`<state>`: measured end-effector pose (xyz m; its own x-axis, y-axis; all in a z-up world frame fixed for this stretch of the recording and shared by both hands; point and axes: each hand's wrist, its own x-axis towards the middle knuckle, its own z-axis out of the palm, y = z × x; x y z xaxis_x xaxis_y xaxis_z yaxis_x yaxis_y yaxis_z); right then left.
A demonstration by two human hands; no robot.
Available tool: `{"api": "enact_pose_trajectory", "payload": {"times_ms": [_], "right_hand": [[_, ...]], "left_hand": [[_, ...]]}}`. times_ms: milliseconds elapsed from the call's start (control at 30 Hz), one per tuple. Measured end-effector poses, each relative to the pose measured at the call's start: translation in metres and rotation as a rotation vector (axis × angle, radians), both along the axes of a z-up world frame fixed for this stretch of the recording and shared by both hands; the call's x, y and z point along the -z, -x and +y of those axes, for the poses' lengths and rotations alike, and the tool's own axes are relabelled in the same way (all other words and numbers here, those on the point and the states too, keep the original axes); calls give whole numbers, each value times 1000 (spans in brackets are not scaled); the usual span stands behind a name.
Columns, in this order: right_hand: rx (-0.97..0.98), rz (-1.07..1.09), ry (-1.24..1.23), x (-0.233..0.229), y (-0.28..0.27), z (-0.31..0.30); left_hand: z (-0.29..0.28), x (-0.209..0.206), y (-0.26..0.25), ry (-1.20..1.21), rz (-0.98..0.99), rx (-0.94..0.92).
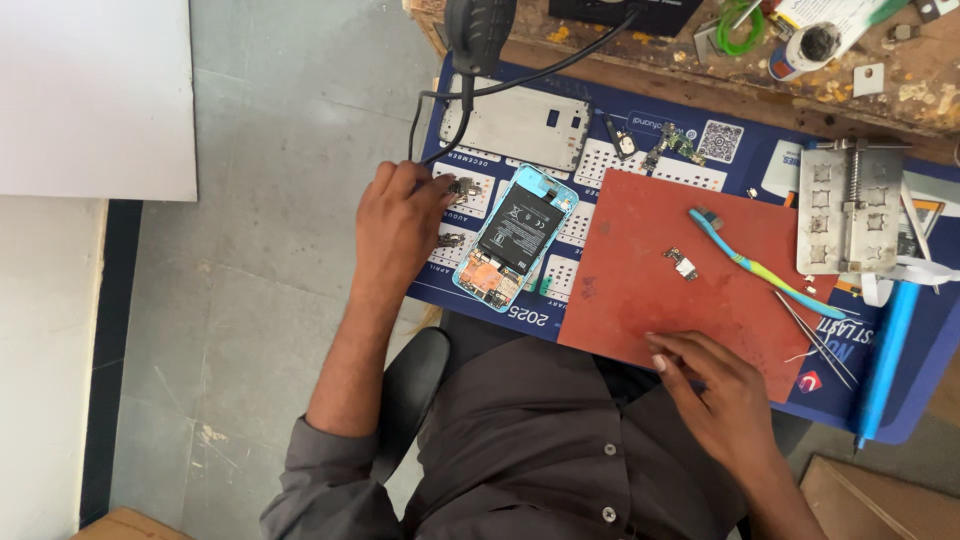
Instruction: The person handles small electronic components on a workbench, using tweezers and a toothbrush to clean and inspect them. The person also picks up a smartphone and a bottle of liquid, then continues to manipulate the components with tools.
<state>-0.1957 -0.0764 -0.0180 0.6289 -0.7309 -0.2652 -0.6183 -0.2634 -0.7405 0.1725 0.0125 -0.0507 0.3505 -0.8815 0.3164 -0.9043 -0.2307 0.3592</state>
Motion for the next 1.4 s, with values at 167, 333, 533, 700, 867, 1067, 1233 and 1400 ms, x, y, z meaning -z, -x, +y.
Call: {"api": "enact_pose_trajectory", "payload": {"times_ms": [167, 333, 533, 700, 867, 1067, 1233, 1400], "right_hand": [[-3, 18, 3, 4, -1, -1], [-17, 28, 30, 5, -2, -1], [-27, 50, 52, 6, -1, -2], [-25, 15, 48, 5, 0, -1], [-45, 14, 97, 9, 3, -4], [-39, 21, 76, 8, 2, -4], [-45, 9, 69, 8, 1, -4], [-42, 10, 68, 10, 2, -3]], "left_hand": [[-12, 1, 4, -80, 13, 6], [-13, 3, 10, -81, 72, -20], [-12, 12, 14, 28, 129, 20], [-15, 17, 21, 156, 559, -111], [-15, 25, 24, 214, 754, -128], [-12, 29, 26, 272, 1009, -152], [-9, 30, 27, 320, 1090, -137], [-8, 30, 27, 360, 1122, -111]]}}
